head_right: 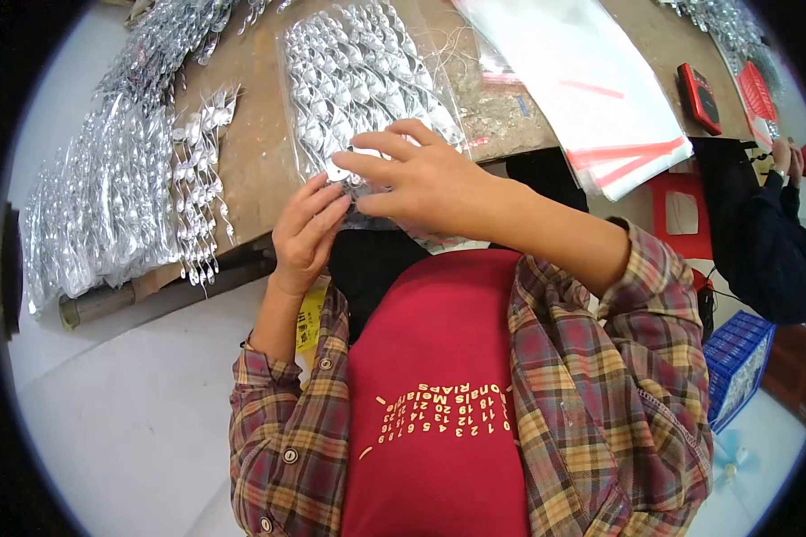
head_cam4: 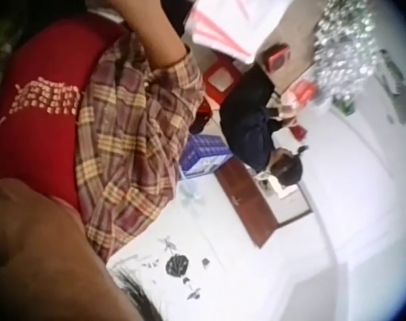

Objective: The worker is counting and placing silver tinsel garlands into plastic bags for packaging.

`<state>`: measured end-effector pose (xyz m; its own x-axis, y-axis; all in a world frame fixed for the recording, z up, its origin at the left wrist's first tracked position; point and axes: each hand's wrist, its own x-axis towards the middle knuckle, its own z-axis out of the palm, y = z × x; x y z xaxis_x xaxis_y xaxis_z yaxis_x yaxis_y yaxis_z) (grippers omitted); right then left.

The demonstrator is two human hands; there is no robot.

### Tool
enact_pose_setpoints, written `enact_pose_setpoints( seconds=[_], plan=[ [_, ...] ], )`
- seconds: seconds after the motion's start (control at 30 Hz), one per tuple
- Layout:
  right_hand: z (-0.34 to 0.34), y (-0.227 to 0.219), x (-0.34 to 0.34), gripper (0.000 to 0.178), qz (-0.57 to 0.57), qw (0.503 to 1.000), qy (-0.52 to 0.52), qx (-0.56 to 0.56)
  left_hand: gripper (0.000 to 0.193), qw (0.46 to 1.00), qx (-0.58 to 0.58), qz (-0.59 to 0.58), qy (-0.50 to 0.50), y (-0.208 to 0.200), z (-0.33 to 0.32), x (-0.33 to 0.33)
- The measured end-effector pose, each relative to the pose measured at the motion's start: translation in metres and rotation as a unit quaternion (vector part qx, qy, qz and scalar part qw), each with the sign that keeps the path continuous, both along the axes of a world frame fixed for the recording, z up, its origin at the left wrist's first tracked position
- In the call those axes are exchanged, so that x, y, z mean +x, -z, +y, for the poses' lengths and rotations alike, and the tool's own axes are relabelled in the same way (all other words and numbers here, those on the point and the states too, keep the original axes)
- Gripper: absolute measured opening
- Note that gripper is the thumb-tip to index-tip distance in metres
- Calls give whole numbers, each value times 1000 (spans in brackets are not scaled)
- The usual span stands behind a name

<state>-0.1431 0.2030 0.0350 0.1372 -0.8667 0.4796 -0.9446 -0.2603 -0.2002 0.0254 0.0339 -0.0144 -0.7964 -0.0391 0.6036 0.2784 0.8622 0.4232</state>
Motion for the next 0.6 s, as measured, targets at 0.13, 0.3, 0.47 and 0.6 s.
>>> enact_pose_setpoints(
  seconds=[0.13, 0.3, 0.47, 0.6],
  plan=[
    [-1, 2, -9, 19, 55, 998, -19, 18, 30, 1000, -15, 11, 15, 3, -1, 0],
    [70, -25, -36, 7, -502, 846, 152, 94, 28, 1000, -13, 18, -16, 9, 0, 6],
    [267, -27, -74, 7, -625, 694, 355, -51, 28, 999, 2, 41, 10, 10, 3, -5],
    [444, 69, 13, 14, -590, 658, 464, -59, 36, 999, 7, 36, -12, 20, -5, 8]
  ],
)
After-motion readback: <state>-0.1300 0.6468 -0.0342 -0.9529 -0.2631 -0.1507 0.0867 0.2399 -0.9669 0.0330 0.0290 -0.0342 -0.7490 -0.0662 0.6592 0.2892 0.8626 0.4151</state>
